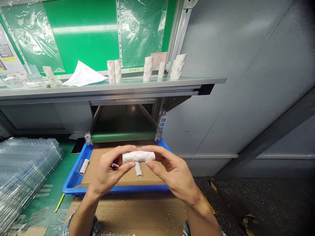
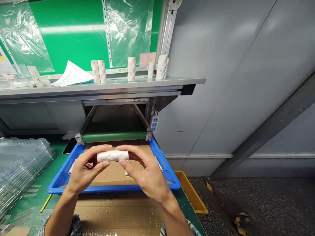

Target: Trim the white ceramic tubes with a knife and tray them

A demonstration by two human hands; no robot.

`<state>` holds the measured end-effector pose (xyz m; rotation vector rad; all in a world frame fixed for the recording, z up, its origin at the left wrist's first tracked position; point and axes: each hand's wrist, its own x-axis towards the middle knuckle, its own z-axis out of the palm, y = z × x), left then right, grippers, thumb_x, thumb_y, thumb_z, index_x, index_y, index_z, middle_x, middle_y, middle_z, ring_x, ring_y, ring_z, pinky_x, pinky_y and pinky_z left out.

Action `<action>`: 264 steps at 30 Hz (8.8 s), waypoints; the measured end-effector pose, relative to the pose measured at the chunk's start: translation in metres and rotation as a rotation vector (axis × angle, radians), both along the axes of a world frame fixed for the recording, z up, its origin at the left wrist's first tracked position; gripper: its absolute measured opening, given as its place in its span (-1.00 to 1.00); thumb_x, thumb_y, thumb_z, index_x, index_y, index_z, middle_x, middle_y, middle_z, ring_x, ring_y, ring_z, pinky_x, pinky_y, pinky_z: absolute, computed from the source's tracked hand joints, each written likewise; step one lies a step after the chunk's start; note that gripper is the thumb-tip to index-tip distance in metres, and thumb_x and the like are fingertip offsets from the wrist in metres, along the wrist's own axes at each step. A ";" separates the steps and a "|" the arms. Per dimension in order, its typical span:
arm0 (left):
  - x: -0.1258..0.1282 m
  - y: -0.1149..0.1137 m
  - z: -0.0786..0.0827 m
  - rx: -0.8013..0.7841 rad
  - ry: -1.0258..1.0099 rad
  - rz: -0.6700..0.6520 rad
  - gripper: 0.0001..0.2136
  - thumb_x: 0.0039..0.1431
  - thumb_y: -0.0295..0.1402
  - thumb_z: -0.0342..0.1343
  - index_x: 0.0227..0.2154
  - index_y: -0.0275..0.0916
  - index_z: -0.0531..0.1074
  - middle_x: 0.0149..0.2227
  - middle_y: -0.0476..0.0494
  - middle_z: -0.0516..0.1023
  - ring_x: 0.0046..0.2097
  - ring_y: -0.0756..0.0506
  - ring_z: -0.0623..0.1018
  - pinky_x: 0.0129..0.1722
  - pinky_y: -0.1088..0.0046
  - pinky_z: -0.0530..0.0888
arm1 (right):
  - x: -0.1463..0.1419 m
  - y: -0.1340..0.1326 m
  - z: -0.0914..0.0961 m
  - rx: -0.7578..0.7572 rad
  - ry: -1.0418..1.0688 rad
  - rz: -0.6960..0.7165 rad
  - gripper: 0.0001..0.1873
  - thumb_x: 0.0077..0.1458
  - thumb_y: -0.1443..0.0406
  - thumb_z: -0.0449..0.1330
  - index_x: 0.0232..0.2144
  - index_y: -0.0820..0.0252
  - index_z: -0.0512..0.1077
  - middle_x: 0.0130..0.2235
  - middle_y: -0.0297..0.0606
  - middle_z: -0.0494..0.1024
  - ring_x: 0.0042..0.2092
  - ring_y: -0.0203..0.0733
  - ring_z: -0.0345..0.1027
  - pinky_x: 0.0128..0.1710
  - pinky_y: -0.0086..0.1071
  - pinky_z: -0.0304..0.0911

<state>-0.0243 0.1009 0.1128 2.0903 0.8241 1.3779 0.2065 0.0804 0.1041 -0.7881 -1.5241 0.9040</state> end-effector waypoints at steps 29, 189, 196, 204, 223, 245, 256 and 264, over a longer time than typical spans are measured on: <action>-0.003 -0.017 0.008 0.261 0.426 0.290 -0.62 0.67 -0.13 -0.19 -0.27 -0.15 0.35 -0.46 0.05 0.51 -0.49 -0.02 0.45 -0.45 0.44 0.24 | -0.009 0.013 -0.010 0.451 -0.467 -0.126 -0.44 0.32 0.47 0.24 0.29 -0.01 0.45 0.16 -0.24 0.68 0.16 -0.11 0.62 0.24 -0.29 0.51; -0.007 -0.035 0.018 0.412 0.405 0.266 -0.66 0.64 -0.35 -0.02 0.35 -0.14 0.40 -0.27 -0.01 0.49 -0.24 -0.05 0.43 -0.26 0.43 0.38 | -0.042 0.001 -0.023 0.692 -0.205 -0.379 -0.43 0.26 0.60 0.27 0.24 0.13 0.47 0.12 -0.14 0.62 0.20 -0.10 0.52 0.27 -0.18 0.51; -0.007 -0.035 0.019 0.442 0.419 0.296 -0.68 0.64 -0.35 -0.03 0.31 -0.15 0.44 -0.30 0.01 0.47 -0.26 -0.04 0.42 -0.30 0.45 0.37 | -0.041 0.000 -0.019 0.733 -0.265 -0.407 -0.44 0.24 0.62 0.26 0.22 0.15 0.48 0.11 -0.13 0.64 0.18 -0.07 0.54 0.29 -0.12 0.51; -0.011 -0.035 0.015 0.387 0.411 0.269 -0.67 0.62 -0.37 0.01 0.32 -0.08 0.43 -0.29 0.02 0.46 -0.27 -0.03 0.42 -0.27 0.45 0.38 | -0.040 0.000 -0.017 0.715 -0.282 -0.411 -0.42 0.24 0.60 0.28 0.22 0.08 0.50 0.08 -0.14 0.66 0.14 -0.03 0.59 0.22 -0.12 0.56; -0.012 -0.031 0.017 0.285 0.278 0.251 -0.71 0.61 -0.40 0.04 0.26 -0.13 0.47 -0.16 -0.06 0.56 -0.17 -0.05 0.47 -0.15 0.43 0.41 | -0.037 0.002 -0.026 0.618 -0.191 -0.310 -0.41 0.28 0.54 0.28 0.27 0.03 0.47 0.12 -0.13 0.67 0.18 0.02 0.58 0.22 -0.03 0.56; 0.003 -0.034 0.013 0.083 0.130 -0.208 -0.78 0.53 -0.35 0.15 0.00 -0.19 0.72 -0.31 -0.10 0.72 -0.35 -0.02 0.62 -0.27 0.52 0.55 | -0.039 0.004 -0.012 -0.040 0.227 0.260 -0.42 0.55 -0.04 0.04 0.34 0.18 0.45 0.06 0.11 0.73 0.04 0.16 0.72 -0.04 0.02 0.70; -0.009 -0.025 0.013 0.083 0.291 0.227 -0.72 0.65 -0.11 -0.15 -0.14 -0.15 0.32 -0.37 0.05 0.46 -0.43 -0.01 0.46 -0.41 0.50 0.37 | -0.038 0.008 -0.024 0.268 -0.089 -0.160 -0.63 0.38 0.25 0.39 0.19 -0.04 0.56 0.13 -0.21 0.72 0.14 -0.09 0.65 0.21 -0.21 0.58; 0.001 -0.027 0.012 0.392 0.445 0.465 -0.53 0.56 0.12 -0.04 -0.28 -0.20 0.39 -0.43 0.03 0.60 -0.46 -0.03 0.58 -0.45 0.41 0.27 | -0.033 0.007 -0.016 0.460 -0.221 -0.174 -0.56 0.40 0.36 0.33 0.25 -0.06 0.54 0.18 -0.20 0.67 0.21 -0.08 0.59 0.27 -0.20 0.55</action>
